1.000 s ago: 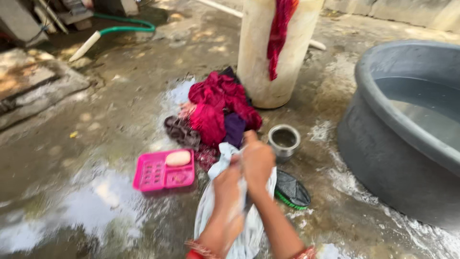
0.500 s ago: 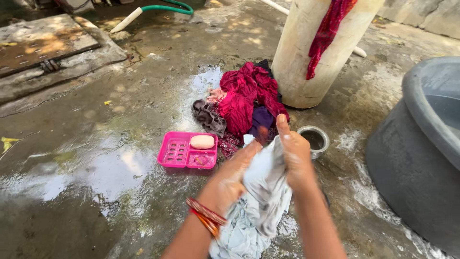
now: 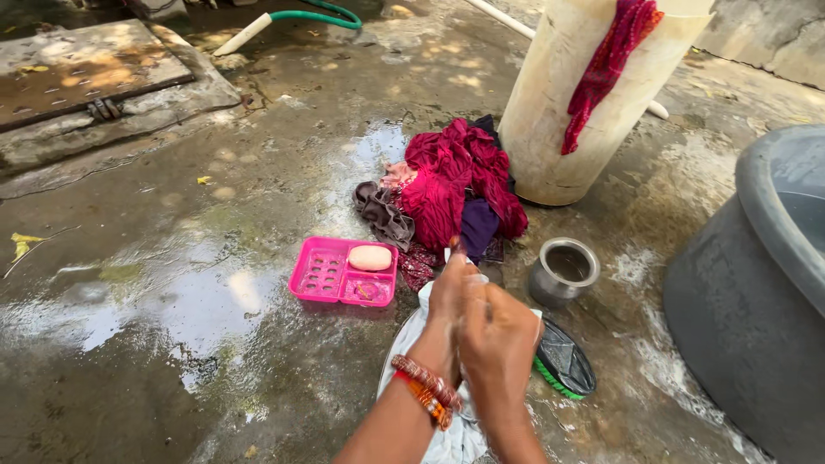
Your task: The person washes clothes by hand, using soap and a brush to scrub a grey garment on a concrete floor before rinsing it with water from a metal container.
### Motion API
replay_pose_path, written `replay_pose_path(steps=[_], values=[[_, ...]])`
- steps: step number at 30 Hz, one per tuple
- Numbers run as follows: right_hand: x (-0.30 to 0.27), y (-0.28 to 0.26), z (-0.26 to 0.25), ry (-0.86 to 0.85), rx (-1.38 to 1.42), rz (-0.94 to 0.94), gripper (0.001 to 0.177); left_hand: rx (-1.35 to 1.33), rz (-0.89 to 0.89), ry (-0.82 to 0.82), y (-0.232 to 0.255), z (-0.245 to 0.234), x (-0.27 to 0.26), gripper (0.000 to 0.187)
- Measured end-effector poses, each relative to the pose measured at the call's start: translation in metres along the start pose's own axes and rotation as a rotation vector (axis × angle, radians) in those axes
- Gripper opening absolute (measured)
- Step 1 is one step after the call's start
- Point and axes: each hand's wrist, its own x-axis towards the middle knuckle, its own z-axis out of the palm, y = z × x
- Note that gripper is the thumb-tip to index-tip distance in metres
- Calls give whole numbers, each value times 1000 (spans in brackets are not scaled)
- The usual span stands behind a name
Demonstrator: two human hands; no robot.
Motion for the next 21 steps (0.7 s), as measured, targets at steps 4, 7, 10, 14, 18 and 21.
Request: replay_pose_path(steps=[4,7,10,14,18,21], values=[[63,11,7,4,-135,103,62,375,98,120,-62,15,-28,54],[12,29,3,34,-583,-445,33,408,185,183,-41,14,21,34],[-14,36,35,-28,-265,-362,49,425,149,101,-54,0,17,28],[67,55,13,-135,-80,83,47,501,71,-69,-42,6,-13,27],[75,49,-19,-264,307,161,47,519,45,-137,6,36,-20,27],[64,12,-42,-525,521,135,35,565,294,-264,45,54,-23,14]])
